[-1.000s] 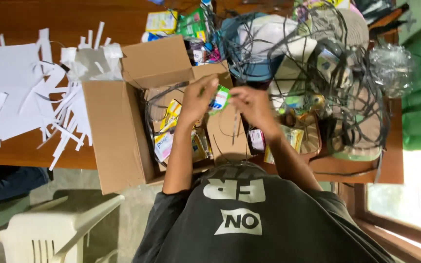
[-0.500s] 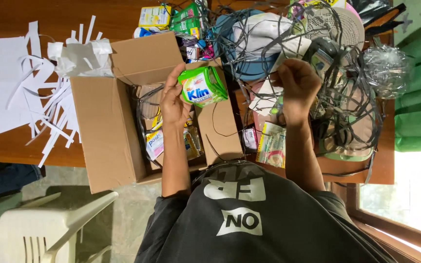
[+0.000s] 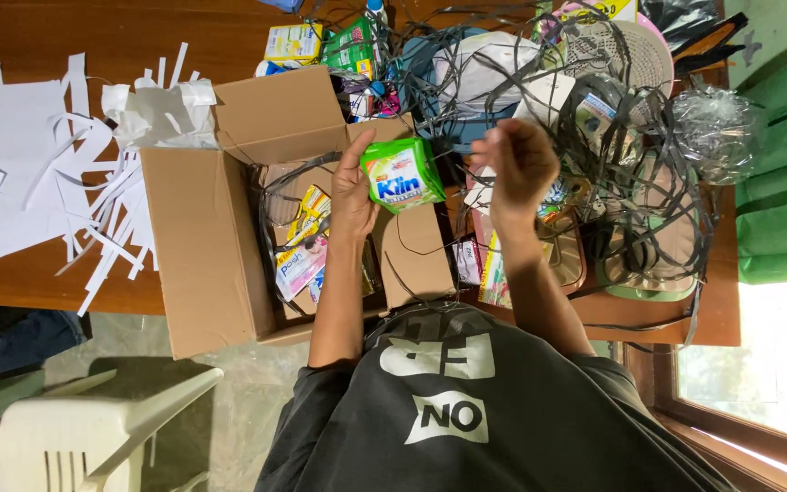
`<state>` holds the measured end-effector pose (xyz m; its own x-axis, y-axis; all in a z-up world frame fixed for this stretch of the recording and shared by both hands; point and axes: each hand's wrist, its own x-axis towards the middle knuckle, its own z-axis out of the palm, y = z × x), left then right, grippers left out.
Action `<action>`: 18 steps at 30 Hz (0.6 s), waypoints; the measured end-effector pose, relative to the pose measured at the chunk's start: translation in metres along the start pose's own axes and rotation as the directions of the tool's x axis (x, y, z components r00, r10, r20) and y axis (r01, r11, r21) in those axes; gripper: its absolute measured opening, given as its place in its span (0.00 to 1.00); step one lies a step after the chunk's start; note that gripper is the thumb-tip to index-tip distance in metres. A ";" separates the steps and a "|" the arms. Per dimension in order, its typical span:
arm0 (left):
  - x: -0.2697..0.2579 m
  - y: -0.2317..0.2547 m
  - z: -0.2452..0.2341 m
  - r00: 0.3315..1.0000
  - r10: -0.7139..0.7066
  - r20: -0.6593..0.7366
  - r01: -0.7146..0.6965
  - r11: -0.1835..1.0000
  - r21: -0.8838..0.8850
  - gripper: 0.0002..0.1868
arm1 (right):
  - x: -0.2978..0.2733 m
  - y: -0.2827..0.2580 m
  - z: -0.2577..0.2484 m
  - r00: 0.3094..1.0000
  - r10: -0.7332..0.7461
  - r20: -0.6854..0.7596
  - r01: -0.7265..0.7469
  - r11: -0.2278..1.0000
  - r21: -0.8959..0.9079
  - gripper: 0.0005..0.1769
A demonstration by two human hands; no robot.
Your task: The person sorts through small packaged items on a cluttered table, picking up packets and boxes, inspecting them, and placing them into a cardboard box. The person handles items one at a time, including green and maroon packets, and arranges them within the box.
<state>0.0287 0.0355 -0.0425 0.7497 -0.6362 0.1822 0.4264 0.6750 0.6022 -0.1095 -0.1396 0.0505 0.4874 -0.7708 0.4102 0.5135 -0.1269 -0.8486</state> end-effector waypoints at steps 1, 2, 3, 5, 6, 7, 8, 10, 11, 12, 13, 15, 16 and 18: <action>0.001 -0.003 0.002 1.000 -0.001 -0.003 0.001 1.000 0.029 0.26 | -0.003 0.005 0.001 0.996 0.086 -0.015 -0.085 0.996 0.025 0.03; 0.002 -0.005 0.004 1.000 -0.002 -0.008 0.002 0.998 0.058 0.28 | -0.008 0.010 0.003 0.985 0.173 -0.026 -0.171 0.984 0.051 0.03; 0.002 -0.007 0.008 1.000 -0.002 0.002 0.002 0.997 0.071 0.29 | -0.012 0.014 0.003 0.965 0.258 -0.036 -0.255 0.964 0.077 0.04; 0.003 -0.009 0.015 1.000 0.000 0.021 -0.002 0.995 0.098 0.30 | -0.019 0.021 0.004 0.952 0.303 0.027 -0.305 0.947 0.105 0.04; 0.003 -0.009 0.018 1.000 -0.009 0.025 0.006 0.990 0.144 0.31 | -0.023 0.024 0.004 0.944 0.326 0.059 -0.331 0.936 0.117 0.04; 0.002 -0.009 0.021 0.999 -0.019 0.028 0.013 0.982 0.190 0.31 | -0.024 0.026 0.003 0.934 0.353 0.051 -0.356 0.925 0.131 0.04; 0.002 -0.008 0.023 0.999 -0.030 0.032 0.022 0.972 0.235 0.32 | -0.025 0.027 0.002 0.925 0.378 0.042 -0.380 0.914 0.145 0.04; 0.002 -0.003 0.025 0.996 -0.029 0.081 -0.004 0.927 0.375 0.30 | -0.025 0.029 0.000 0.915 0.402 0.045 -0.404 0.906 0.129 0.04; 0.002 0.000 0.026 0.994 -0.032 0.105 -0.018 0.897 0.442 0.29 | -0.025 0.030 -0.001 0.915 0.400 0.058 -0.404 0.910 0.098 0.03; 0.002 0.000 0.028 0.993 -0.022 0.113 -0.039 0.860 0.508 0.29 | -0.025 0.030 -0.003 0.914 0.400 0.071 -0.404 0.912 0.068 0.03; 0.001 0.001 0.031 0.993 -0.012 0.121 -0.060 0.819 0.571 0.28 | -0.026 0.031 -0.006 0.926 0.371 0.066 -0.372 0.928 -0.003 0.04; 0.000 0.005 0.039 0.991 0.037 0.130 -0.121 0.676 0.727 0.29 | -0.027 0.033 -0.008 0.948 0.311 0.071 -0.299 0.944 -0.142 0.05; -0.001 0.007 0.044 0.988 0.074 0.136 -0.154 0.568 0.809 0.29 | -0.026 0.035 -0.009 0.962 0.263 0.079 -0.249 0.957 -0.151 0.05; -0.005 0.010 0.053 0.975 0.137 0.176 -0.214 0.355 0.910 0.33 | -0.023 0.039 -0.013 0.982 0.165 0.092 -0.148 0.975 -0.167 0.05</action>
<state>0.0023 0.0258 0.0041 0.7004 -0.5932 0.3969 -0.4698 0.0354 0.8820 -0.1099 -0.1345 0.0039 0.6281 -0.7207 0.2933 0.3101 -0.1138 -0.9439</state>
